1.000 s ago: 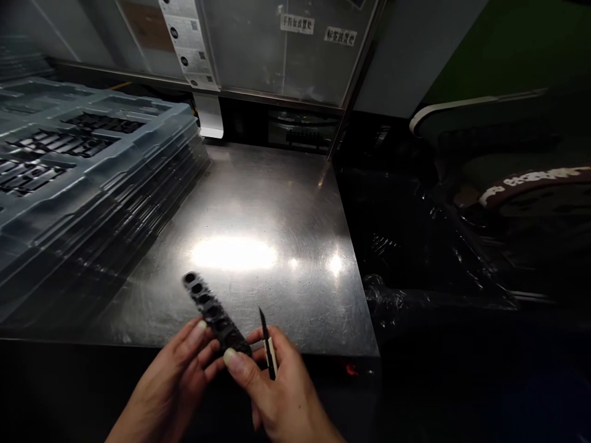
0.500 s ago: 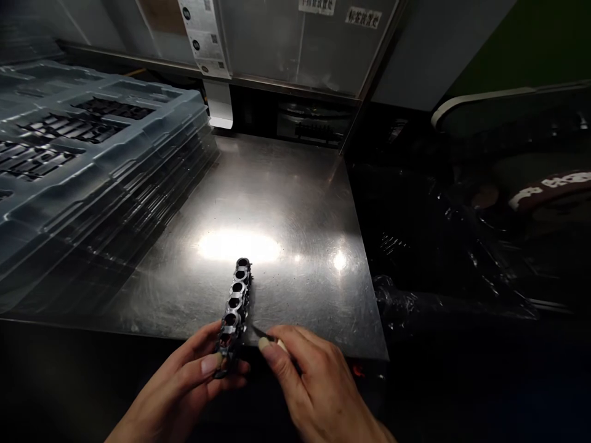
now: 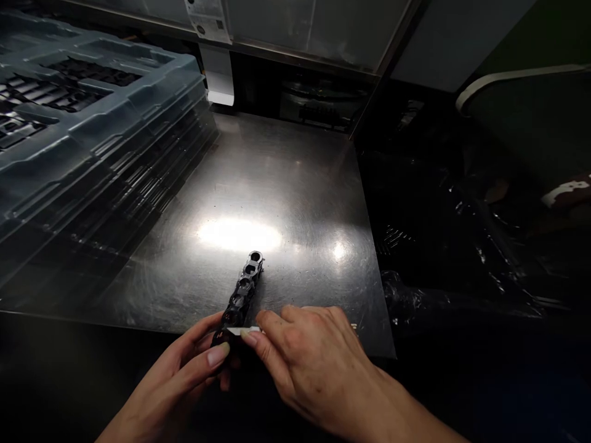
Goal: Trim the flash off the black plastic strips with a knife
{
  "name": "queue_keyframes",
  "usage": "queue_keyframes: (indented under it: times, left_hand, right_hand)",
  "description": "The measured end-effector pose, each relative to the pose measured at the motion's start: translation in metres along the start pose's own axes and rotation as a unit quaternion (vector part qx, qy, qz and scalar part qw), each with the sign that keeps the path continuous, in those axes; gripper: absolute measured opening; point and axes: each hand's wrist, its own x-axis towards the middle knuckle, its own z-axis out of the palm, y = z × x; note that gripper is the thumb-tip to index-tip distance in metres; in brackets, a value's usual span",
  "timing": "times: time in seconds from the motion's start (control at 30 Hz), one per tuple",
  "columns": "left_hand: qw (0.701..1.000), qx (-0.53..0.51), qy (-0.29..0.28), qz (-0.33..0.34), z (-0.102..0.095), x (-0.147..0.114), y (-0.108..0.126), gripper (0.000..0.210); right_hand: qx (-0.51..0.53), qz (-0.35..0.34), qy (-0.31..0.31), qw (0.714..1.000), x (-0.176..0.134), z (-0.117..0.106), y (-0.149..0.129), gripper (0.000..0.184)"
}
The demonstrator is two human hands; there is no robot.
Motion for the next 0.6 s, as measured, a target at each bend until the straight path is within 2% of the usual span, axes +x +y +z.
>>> queue_keyframes:
  times: [0.23, 0.6]
  left_hand:
    - [1.000, 0.000, 0.015, -0.002, -0.0022, 0.0065, -0.0020, 0.058]
    - [0.999, 0.027, -0.019, 0.007, -0.0075, 0.0098, -0.0048, 0.057]
  right_hand:
    - [0.000, -0.005, 0.019, 1.000, 0.0015, -0.0032, 0.0014, 0.038]
    - [0.007, -0.014, 0.002, 1.000, 0.0031, -0.0039, 0.0033, 0.038]
